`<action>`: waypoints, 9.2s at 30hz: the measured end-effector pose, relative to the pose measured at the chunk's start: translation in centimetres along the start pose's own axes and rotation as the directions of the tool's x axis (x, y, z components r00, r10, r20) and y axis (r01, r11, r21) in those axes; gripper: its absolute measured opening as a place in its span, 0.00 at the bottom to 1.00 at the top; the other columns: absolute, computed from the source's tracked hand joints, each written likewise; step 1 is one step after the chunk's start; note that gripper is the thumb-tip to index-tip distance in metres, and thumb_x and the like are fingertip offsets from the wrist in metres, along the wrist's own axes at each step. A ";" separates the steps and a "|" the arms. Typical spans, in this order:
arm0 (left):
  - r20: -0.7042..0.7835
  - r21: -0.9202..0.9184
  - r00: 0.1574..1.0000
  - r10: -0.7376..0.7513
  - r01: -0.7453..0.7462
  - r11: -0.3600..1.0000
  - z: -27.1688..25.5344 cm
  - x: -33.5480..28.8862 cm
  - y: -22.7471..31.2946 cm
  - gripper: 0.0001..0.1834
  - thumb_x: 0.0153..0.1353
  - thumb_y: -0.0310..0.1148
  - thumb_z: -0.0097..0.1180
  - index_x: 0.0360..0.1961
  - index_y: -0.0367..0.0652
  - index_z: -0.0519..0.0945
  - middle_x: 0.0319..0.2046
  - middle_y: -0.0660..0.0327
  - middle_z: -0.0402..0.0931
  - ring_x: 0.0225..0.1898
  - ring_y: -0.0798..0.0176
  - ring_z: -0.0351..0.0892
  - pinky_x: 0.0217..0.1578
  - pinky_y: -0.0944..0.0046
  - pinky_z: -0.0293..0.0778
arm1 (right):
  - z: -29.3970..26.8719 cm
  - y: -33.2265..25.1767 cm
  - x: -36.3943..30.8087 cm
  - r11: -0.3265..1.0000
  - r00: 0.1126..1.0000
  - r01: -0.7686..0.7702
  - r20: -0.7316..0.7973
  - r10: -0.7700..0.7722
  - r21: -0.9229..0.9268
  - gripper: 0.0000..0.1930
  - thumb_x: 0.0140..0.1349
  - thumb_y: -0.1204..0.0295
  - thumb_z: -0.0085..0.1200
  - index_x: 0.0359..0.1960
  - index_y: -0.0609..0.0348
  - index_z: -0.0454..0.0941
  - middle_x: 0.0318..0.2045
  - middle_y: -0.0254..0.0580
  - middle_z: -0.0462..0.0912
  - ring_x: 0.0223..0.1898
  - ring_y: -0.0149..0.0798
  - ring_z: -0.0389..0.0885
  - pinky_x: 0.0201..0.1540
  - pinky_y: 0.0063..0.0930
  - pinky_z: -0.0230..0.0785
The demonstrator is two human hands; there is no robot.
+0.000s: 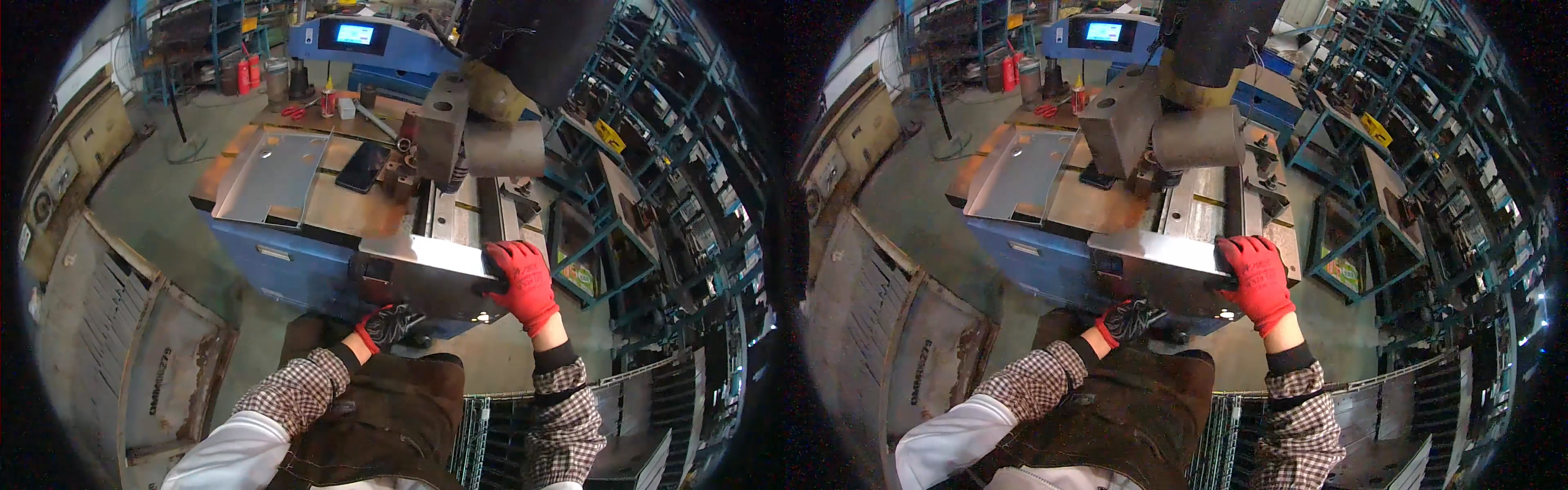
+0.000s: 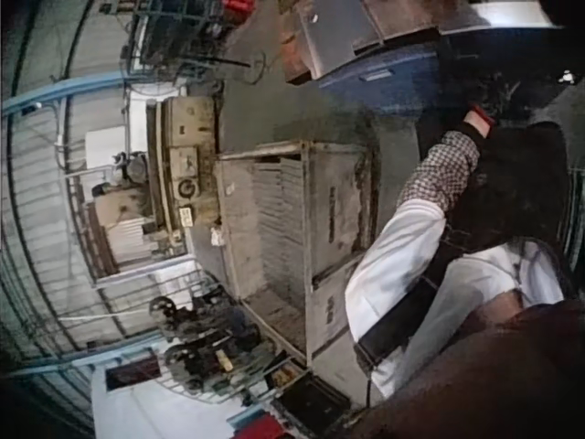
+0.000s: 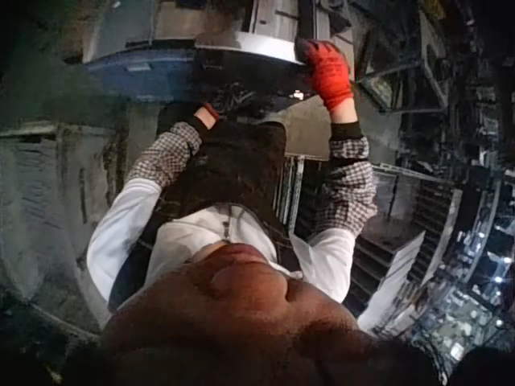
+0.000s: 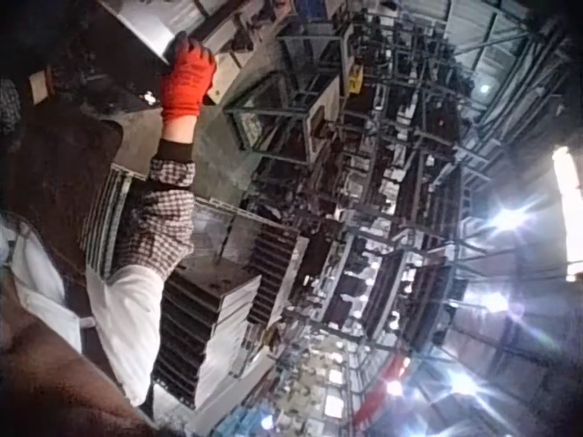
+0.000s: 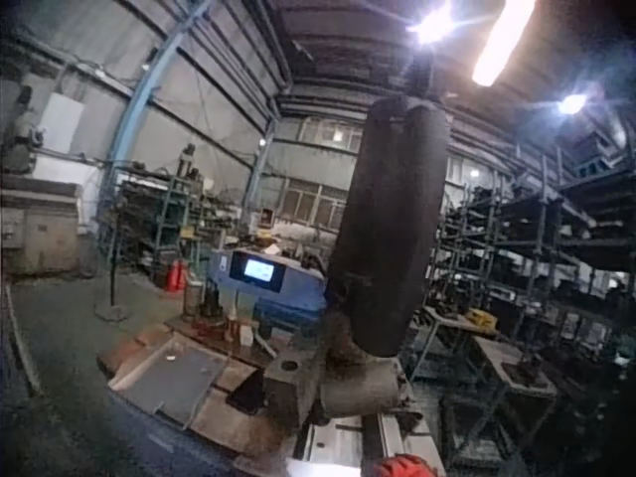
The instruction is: Use an industrial riveting or punching machine to process a metal sheet.
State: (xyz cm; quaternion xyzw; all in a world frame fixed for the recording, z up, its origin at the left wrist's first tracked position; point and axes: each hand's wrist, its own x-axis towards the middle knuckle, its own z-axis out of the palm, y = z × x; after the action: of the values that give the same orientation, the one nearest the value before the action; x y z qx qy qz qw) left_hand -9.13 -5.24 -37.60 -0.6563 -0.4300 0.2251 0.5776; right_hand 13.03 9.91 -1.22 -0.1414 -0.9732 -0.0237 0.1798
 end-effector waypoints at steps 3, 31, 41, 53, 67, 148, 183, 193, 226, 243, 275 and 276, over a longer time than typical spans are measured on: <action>0.129 -0.956 0.964 -0.234 0.184 0.230 -4.5 4.4 -2.9 0.19 0.75 0.38 0.49 0.63 0.44 0.76 0.53 0.54 0.81 0.49 0.52 0.83 0.58 0.50 0.77 | 0.8 2.6 -3.2 0.997 0.998 -0.055 0.038 0.057 -0.060 0.45 0.36 0.60 0.78 0.62 0.48 0.75 0.56 0.40 0.80 0.62 0.48 0.74 0.71 0.50 0.59; 0.249 -0.936 0.861 -0.443 0.332 0.118 -8.3 16.7 -24.0 0.41 0.49 0.46 0.71 0.61 0.34 0.73 0.47 0.47 0.77 0.53 0.47 0.74 0.61 0.49 0.67 | -18.2 0.9 3.8 0.916 0.747 0.030 -0.617 0.246 0.401 0.35 0.52 0.79 0.66 0.66 0.56 0.75 0.64 0.52 0.76 0.67 0.53 0.72 0.72 0.41 0.62; 0.290 -0.911 0.870 -0.398 0.378 0.164 -8.5 16.5 -24.2 0.41 0.53 0.50 0.69 0.64 0.37 0.72 0.48 0.48 0.77 0.55 0.47 0.75 0.69 0.43 0.60 | -19.0 0.3 7.0 0.892 0.756 0.130 -0.625 0.194 0.434 0.34 0.53 0.78 0.65 0.66 0.56 0.74 0.64 0.52 0.76 0.67 0.53 0.73 0.71 0.40 0.62; 0.304 -0.903 0.866 -0.396 0.395 0.169 -8.5 16.5 -23.9 0.41 0.54 0.51 0.68 0.64 0.37 0.72 0.49 0.48 0.77 0.55 0.48 0.74 0.69 0.43 0.60 | -17.4 -1.0 10.3 0.826 0.754 0.256 -0.639 0.154 0.502 0.33 0.55 0.76 0.63 0.66 0.57 0.74 0.64 0.52 0.77 0.67 0.52 0.73 0.71 0.40 0.63; 0.313 -0.890 0.885 -0.344 0.399 0.219 -8.8 16.8 -24.1 0.40 0.55 0.53 0.67 0.63 0.39 0.75 0.51 0.47 0.77 0.56 0.47 0.74 0.64 0.43 0.63 | -13.5 -2.6 12.1 0.741 0.741 0.344 -0.652 0.163 0.576 0.32 0.57 0.75 0.61 0.67 0.58 0.73 0.64 0.51 0.77 0.66 0.51 0.74 0.71 0.40 0.63; 0.306 -0.891 0.854 -0.422 0.413 0.189 -8.3 17.4 -22.7 0.39 0.53 0.51 0.69 0.61 0.37 0.75 0.55 0.43 0.74 0.57 0.45 0.74 0.55 0.49 0.70 | -7.9 -4.1 9.6 0.676 0.652 0.400 -0.710 0.265 0.619 0.27 0.71 0.67 0.48 0.70 0.62 0.67 0.63 0.50 0.78 0.64 0.45 0.76 0.69 0.39 0.66; 0.115 -0.964 0.836 -0.537 0.224 0.143 -6.3 17.0 -22.5 0.33 0.55 0.51 0.67 0.53 0.36 0.76 0.52 0.41 0.75 0.57 0.41 0.75 0.57 0.46 0.71 | -7.5 -4.8 9.9 0.602 0.599 0.494 -0.747 0.288 0.628 0.26 0.76 0.63 0.42 0.71 0.64 0.65 0.63 0.49 0.78 0.63 0.43 0.78 0.68 0.38 0.67; 0.233 -0.931 0.895 -0.379 0.318 0.178 -8.1 17.4 -24.8 0.32 0.55 0.53 0.64 0.54 0.41 0.78 0.50 0.49 0.76 0.55 0.48 0.76 0.50 0.47 0.75 | 4.3 3.4 4.3 0.098 0.542 -0.039 -0.062 0.838 0.994 0.27 0.79 0.58 0.41 0.70 0.63 0.68 0.61 0.44 0.80 0.60 0.38 0.78 0.66 0.36 0.67; 0.199 -0.943 0.861 -0.469 0.299 0.149 -7.5 16.8 -24.5 0.28 0.54 0.51 0.65 0.48 0.41 0.83 0.48 0.45 0.82 0.50 0.43 0.81 0.50 0.47 0.77 | 13.4 8.5 2.8 0.783 0.896 -0.344 -0.068 0.439 0.519 0.27 0.72 0.74 0.46 0.72 0.38 0.69 0.69 0.53 0.68 0.68 0.56 0.70 0.69 0.40 0.65; 0.188 -0.951 0.846 -0.499 0.283 0.123 -7.5 17.1 -24.2 0.28 0.54 0.49 0.65 0.50 0.40 0.83 0.51 0.43 0.80 0.51 0.40 0.80 0.50 0.45 0.76 | 12.5 8.2 2.7 0.834 0.906 -0.358 -0.058 0.418 0.420 0.26 0.73 0.75 0.46 0.71 0.37 0.70 0.70 0.52 0.68 0.68 0.55 0.70 0.69 0.38 0.65; 0.200 -0.949 0.842 -0.500 0.294 0.115 -7.2 16.7 -24.2 0.25 0.53 0.49 0.64 0.44 0.41 0.84 0.45 0.45 0.81 0.47 0.41 0.81 0.46 0.45 0.77 | 12.0 6.6 3.5 0.552 0.778 -0.394 -0.054 0.626 0.735 0.19 0.73 0.66 0.51 0.64 0.52 0.77 0.57 0.53 0.81 0.59 0.55 0.79 0.63 0.36 0.68; 0.196 -0.941 0.843 -0.501 0.305 0.144 -7.3 16.8 -24.1 0.25 0.53 0.49 0.64 0.44 0.41 0.84 0.45 0.45 0.81 0.46 0.41 0.81 0.46 0.45 0.76 | 12.0 6.9 3.2 0.516 0.763 -0.364 -0.070 0.643 0.775 0.19 0.73 0.66 0.52 0.63 0.55 0.78 0.55 0.52 0.82 0.58 0.54 0.80 0.62 0.35 0.69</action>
State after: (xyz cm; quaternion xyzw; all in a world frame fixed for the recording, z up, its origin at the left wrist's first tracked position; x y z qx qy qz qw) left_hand -1.83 3.60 -9.58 -0.7414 -0.5861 -0.2961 0.1382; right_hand 7.99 18.53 -11.35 -0.3331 -0.7654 0.3905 0.3882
